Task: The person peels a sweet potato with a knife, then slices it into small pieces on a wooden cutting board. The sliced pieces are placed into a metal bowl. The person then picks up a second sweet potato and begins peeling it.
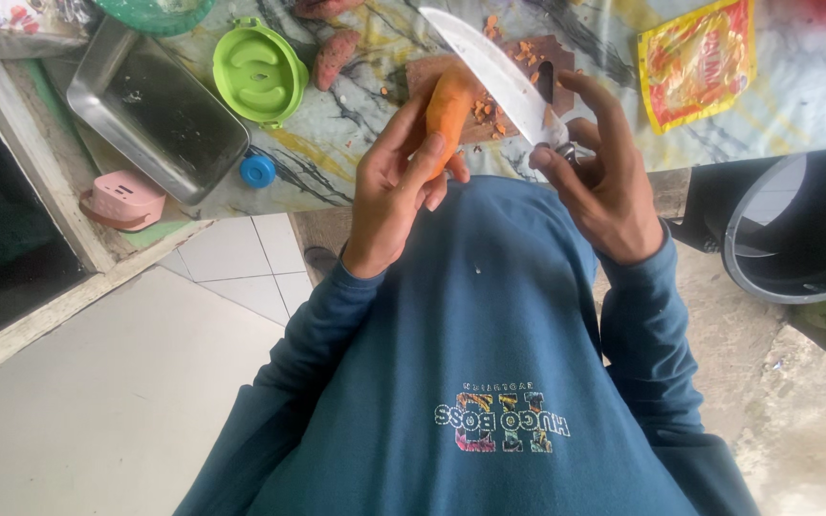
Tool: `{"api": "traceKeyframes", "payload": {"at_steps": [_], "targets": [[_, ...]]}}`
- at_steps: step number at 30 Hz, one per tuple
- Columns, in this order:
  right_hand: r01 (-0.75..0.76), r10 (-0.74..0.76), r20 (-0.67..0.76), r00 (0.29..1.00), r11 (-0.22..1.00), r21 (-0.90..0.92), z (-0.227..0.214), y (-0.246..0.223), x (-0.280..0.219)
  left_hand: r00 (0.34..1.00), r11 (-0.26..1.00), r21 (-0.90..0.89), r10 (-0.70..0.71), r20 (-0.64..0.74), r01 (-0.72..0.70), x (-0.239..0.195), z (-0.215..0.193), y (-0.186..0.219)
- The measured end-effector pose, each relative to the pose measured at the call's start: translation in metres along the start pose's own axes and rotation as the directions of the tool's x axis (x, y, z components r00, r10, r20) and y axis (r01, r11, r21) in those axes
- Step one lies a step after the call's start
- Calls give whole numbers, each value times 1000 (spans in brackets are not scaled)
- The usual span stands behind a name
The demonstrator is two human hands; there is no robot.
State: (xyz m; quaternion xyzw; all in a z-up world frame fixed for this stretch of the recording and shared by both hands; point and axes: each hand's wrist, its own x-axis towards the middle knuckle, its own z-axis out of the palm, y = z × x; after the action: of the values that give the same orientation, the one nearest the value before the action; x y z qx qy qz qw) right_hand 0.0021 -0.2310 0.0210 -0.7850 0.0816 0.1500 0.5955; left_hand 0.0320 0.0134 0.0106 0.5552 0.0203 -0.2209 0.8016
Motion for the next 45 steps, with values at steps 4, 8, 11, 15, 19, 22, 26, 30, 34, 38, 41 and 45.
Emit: {"api": "traceKeyframes", "payload": {"at_steps": [4, 8, 11, 15, 19, 22, 26, 30, 34, 38, 41, 45], "targets": [[291, -295, 32, 955, 952, 101, 7, 0, -1, 999, 1000, 1, 6, 36, -6, 0, 7, -5], [334, -333, 65, 941, 943, 0, 10, 2, -1, 999, 999, -34, -17, 38, 18, -1, 8, -6], [230, -230, 34, 973, 973, -4, 10, -2, -8, 999, 999, -33, -24, 21, 25, -4, 6, -8], [150, -152, 62, 987, 988, 30, 9, -9, -11, 999, 999, -43, -17, 27, 18, -9, 0, -18], [321, -314, 185, 931, 947, -9, 10, -8, -10, 994, 981, -166, -93, 53, 100, -18, -1, -34], [310, -291, 185, 939, 947, -85, 12, -6, -12, 994, 987, -129, -90, 69, 99, -21, 1, -36], [362, -348, 177, 921, 931, -51, 13, -4, -13, 992, 982, -147, -113, 54, 119, -26, 9, -23], [268, -247, 183, 952, 958, -101, 11, -3, -16, 992, 979, -165, -112, 65, 121, -28, 18, -11], [297, -281, 197, 939, 953, -60, 4, 0, -24, 989, 986, -101, -123, 83, 131, -33, 19, -13], [378, -364, 198, 910, 925, -40, 2, 4, -28, 991, 994, -72, -76, 112, 85, -40, 18, -19], [293, -284, 193, 939, 956, -22, 4, 6, -31, 991, 997, -35, -60, 124, 65, -44, 18, -22], [240, -243, 164, 956, 970, 35, 7, 4, -40, 992, 1000, 17, -15, 128, 13, -51, 21, -26]]}}
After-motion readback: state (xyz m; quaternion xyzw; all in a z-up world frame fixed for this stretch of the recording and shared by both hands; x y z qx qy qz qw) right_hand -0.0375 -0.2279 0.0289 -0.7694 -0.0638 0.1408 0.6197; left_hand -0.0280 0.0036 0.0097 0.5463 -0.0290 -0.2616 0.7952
